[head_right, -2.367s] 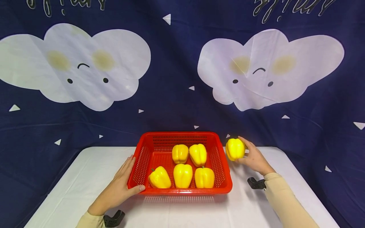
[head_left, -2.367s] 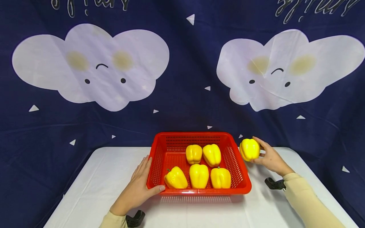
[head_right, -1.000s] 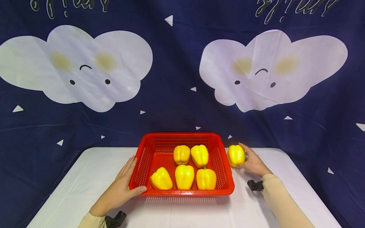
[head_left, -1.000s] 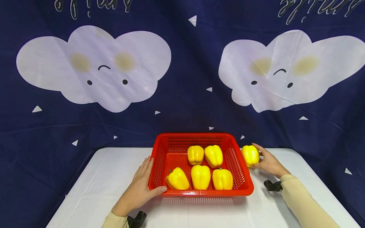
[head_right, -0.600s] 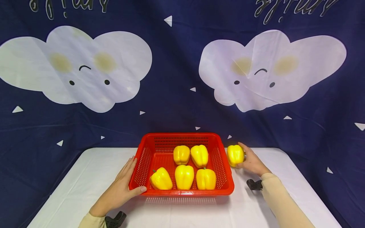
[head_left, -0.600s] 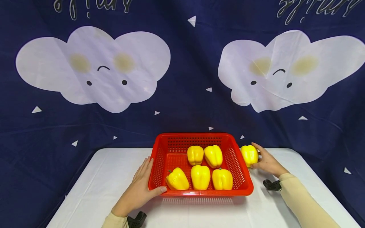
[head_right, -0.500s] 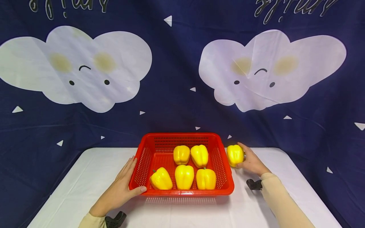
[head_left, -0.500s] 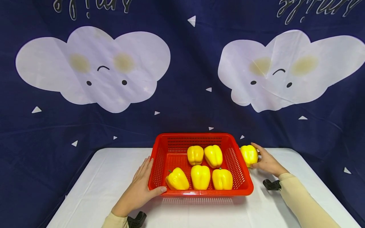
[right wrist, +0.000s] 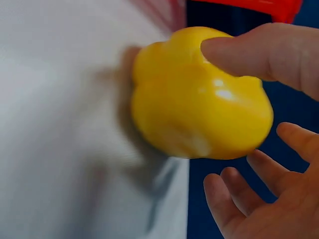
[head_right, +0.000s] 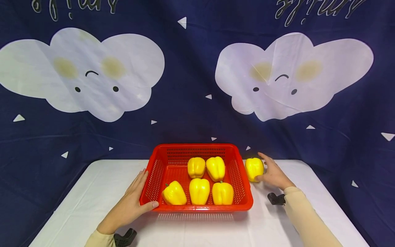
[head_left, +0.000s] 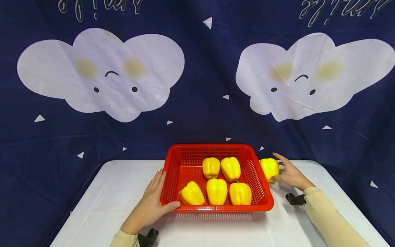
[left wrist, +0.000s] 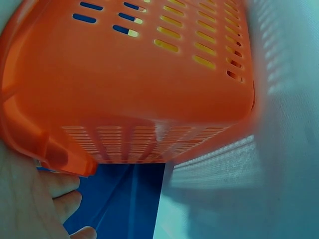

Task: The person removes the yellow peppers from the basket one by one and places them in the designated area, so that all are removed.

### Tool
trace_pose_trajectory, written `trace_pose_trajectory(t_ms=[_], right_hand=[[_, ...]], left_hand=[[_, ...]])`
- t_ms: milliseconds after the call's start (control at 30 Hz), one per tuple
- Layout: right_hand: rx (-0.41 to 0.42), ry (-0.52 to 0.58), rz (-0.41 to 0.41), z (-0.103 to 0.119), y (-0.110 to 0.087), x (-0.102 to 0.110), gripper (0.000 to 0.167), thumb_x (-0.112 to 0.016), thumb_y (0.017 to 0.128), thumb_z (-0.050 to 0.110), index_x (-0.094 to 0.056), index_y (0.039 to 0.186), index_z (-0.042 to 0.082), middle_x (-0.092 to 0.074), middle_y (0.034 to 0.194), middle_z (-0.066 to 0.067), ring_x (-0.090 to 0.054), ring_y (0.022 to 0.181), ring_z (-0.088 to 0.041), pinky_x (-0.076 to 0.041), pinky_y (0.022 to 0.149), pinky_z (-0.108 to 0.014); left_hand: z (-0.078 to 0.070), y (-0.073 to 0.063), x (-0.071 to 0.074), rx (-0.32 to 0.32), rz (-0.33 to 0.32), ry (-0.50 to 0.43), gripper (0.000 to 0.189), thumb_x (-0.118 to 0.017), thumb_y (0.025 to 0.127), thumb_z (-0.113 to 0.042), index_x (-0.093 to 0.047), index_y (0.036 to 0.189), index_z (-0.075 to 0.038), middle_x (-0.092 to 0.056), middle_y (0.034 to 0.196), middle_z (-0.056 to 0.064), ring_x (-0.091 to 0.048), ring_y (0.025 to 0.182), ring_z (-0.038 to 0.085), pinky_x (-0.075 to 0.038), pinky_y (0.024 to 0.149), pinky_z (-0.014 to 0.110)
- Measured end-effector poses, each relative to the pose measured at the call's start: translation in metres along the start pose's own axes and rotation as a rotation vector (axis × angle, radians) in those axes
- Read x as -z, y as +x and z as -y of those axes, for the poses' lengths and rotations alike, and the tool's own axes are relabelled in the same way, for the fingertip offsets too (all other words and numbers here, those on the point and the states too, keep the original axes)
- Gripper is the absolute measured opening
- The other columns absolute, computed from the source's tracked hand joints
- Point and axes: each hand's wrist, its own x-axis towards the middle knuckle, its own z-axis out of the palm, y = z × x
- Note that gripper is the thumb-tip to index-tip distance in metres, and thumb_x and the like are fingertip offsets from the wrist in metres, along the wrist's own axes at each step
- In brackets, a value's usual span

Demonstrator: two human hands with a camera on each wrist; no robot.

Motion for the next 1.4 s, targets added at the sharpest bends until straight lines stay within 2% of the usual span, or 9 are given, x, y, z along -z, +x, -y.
trace_pose_trajectory(t_ms=[100,500,567,633,733,867,967,1233,1400], right_hand=[[0.019,0.004,-0.024,0.005,-0.002,0.005,0.106,-0.083,0.077,0.012,-0.016,0.159,0.001,-0.021,0.155,-0.035,-0.034,0.132,-0.057,-0.038,0.101,-0.071],[0.187,0.076,-0.121,0.043,-0.009,0.018,0.094,-0.081,0.085,0.013,-0.023,0.158,0.003,-0.026,0.16,-0.025,-0.036,0.136,-0.051,-0.036,0.105,-0.066],[0.214,0.072,-0.134,0.051,-0.009,0.017,0.092,-0.081,0.085,0.014,-0.026,0.158,0.004,-0.03,0.159,-0.023,-0.039,0.136,-0.048,-0.043,0.108,-0.05],[0.236,0.081,-0.143,0.06,-0.009,0.015,0.09,-0.081,0.084,0.013,-0.029,0.157,0.005,-0.033,0.158,-0.022,-0.041,0.135,-0.045,-0.046,0.105,-0.03],[0.263,0.097,-0.145,0.073,-0.008,0.012,0.088,-0.082,0.084,0.013,-0.031,0.156,0.006,-0.036,0.156,-0.02,-0.044,0.134,-0.042,-0.045,0.099,-0.017],[0.281,0.127,-0.123,0.087,-0.008,0.008,0.087,-0.082,0.084,0.011,-0.032,0.155,0.008,-0.037,0.156,-0.017,-0.044,0.135,-0.04,-0.045,0.105,-0.043],[0.275,0.143,-0.101,0.096,-0.008,0.004,0.086,-0.081,0.085,0.012,-0.032,0.156,0.01,-0.037,0.156,-0.014,-0.044,0.135,-0.039,-0.042,0.105,-0.054],[0.184,0.233,-0.055,0.119,-0.005,-0.006,0.088,-0.08,0.087,0.017,-0.028,0.157,0.01,-0.035,0.157,-0.021,-0.043,0.135,-0.046,-0.041,0.106,-0.059],[0.184,0.252,-0.033,0.129,0.001,-0.016,0.085,-0.079,0.087,0.014,-0.03,0.156,0.008,-0.034,0.156,-0.022,-0.043,0.135,-0.045,-0.041,0.107,-0.057]], left_hand=[[0.0,0.0,0.0,-0.001,-0.001,-0.003,0.111,-0.071,0.083,-0.061,-0.018,0.16,0.0,-0.013,0.166,0.02,-0.013,0.152,0.039,-0.017,0.116,0.066],[0.001,-0.001,-0.001,-0.007,-0.005,-0.002,0.111,-0.072,0.083,-0.06,-0.018,0.16,-0.001,-0.013,0.166,0.02,-0.012,0.152,0.039,-0.017,0.117,0.065],[0.002,-0.001,-0.002,-0.008,-0.007,-0.002,0.111,-0.071,0.083,-0.06,-0.018,0.16,0.0,-0.013,0.166,0.02,-0.012,0.152,0.039,-0.017,0.117,0.065],[0.002,-0.001,-0.002,-0.008,-0.008,-0.001,0.111,-0.071,0.083,-0.062,-0.018,0.16,-0.001,-0.013,0.166,0.02,-0.012,0.152,0.039,-0.017,0.117,0.065],[0.003,-0.002,-0.003,-0.006,-0.006,0.001,0.113,-0.069,0.083,-0.065,-0.017,0.16,-0.001,-0.013,0.166,0.02,-0.012,0.152,0.038,-0.016,0.117,0.064],[0.002,-0.002,-0.004,-0.001,-0.003,0.005,0.113,-0.068,0.083,-0.067,-0.017,0.16,-0.001,-0.012,0.166,0.019,-0.011,0.153,0.037,-0.016,0.118,0.064],[0.001,-0.001,-0.003,0.003,-0.001,0.003,0.112,-0.069,0.083,-0.065,-0.017,0.16,-0.001,-0.012,0.166,0.019,-0.011,0.153,0.037,-0.015,0.118,0.064],[0.002,-0.001,-0.003,-0.002,-0.008,-0.003,0.11,-0.071,0.083,-0.06,-0.018,0.16,-0.001,-0.013,0.166,0.019,-0.011,0.153,0.037,-0.015,0.118,0.064],[0.001,-0.001,-0.003,-0.01,-0.014,-0.003,0.11,-0.071,0.083,-0.06,-0.019,0.16,-0.001,-0.014,0.166,0.02,-0.012,0.152,0.038,-0.015,0.117,0.065]])
